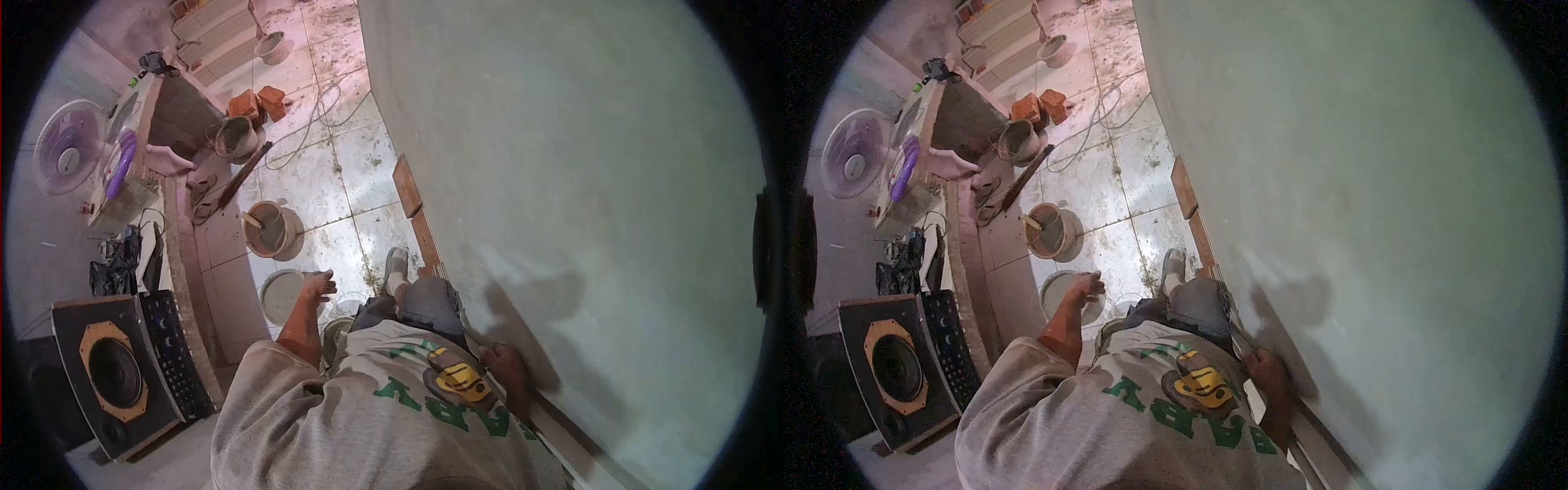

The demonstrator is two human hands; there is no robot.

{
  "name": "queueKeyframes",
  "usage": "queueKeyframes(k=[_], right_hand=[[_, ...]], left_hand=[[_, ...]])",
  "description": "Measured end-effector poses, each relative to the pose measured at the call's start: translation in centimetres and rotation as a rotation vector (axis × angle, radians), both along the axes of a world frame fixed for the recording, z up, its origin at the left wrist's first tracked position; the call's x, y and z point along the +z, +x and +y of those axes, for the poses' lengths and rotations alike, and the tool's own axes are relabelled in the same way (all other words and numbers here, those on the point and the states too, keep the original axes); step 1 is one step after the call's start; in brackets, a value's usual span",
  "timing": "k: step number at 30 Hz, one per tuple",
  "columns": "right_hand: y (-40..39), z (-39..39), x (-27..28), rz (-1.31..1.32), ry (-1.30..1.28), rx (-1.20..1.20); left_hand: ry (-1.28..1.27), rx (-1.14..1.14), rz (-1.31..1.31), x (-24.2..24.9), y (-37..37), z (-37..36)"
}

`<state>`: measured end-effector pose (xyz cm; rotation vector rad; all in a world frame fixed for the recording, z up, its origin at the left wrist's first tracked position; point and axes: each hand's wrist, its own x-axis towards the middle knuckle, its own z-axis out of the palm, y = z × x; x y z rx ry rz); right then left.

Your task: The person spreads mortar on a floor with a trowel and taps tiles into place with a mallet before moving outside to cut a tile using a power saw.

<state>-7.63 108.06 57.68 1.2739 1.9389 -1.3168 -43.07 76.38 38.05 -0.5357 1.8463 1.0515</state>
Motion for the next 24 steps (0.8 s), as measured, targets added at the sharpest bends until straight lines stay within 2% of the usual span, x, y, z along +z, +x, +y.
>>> queueKeyframes(k=[2, 4, 5, 7, 8, 9, 11, 12, 14, 17, 20, 23, 24], right_hand=[[-0.1, -0.4, 0.1, -0.017, -0.024, -0.073], [-1.9, 0.0, 2.5, 0.065, -0.012, -0.013], [-1.6, 0.3, 1.3, 0.057, -0.009, -0.013], [1.5, 0.3, -3.4, 0.703, -0.387, -0.388], [2.3, 0.5, -5.0, 0.129, -0.379, -0.541], [0.8, 0.7, -4.8, 0.116, -0.381, -0.541], [-3.7, 0.4, -2.9, -0.221, -0.228, -0.595], [-6.4, 0.5, -1.7, -0.247, -0.231, -0.600], [-11.0, 1.3, 0.4, -0.286, -0.025, -0.268], [-12.8, 2.0, -1.8, -0.262, 0.038, -0.279], [-14.2, 1.7, -4.5, -0.216, 0.136, -0.324], [-19.9, 2.2, -6.3, -0.188, 0.160, -0.413], [-22.2, 2.2, -6.8, -0.212, 0.164, -0.426]], left_hand=[[0.065, 0.036, 0.017, 0.2, -1.5, 3.1], [0.121, -0.007, 0.048, 1.3, -4.1, 7.0], [0.157, -0.027, 0.054, 1.4, -5.6, 8.8], [0.171, -0.144, 0.050, 0.9, -9.7, 12.6], [0.194, -0.172, 0.076, 1.4, -11.6, 14.6], [0.217, -0.201, 0.103, 2.3, -13.5, 16.5], [0.281, -0.205, 0.155, 2.9, -17.2, 19.6], [0.301, -0.226, 0.178, 2.7, -18.9, 20.5], [0.332, -0.176, 0.173, 2.7, -21.2, 21.6], [0.344, -0.041, 0.076, 1.9, -23.0, 21.8], [0.312, -0.051, -0.070, -4.5, -23.9, 21.2], [0.301, -0.063, -0.129, -8.2, -24.1, 21.3], [0.323, -0.006, -0.242, -8.0, -24.8, 21.8]])
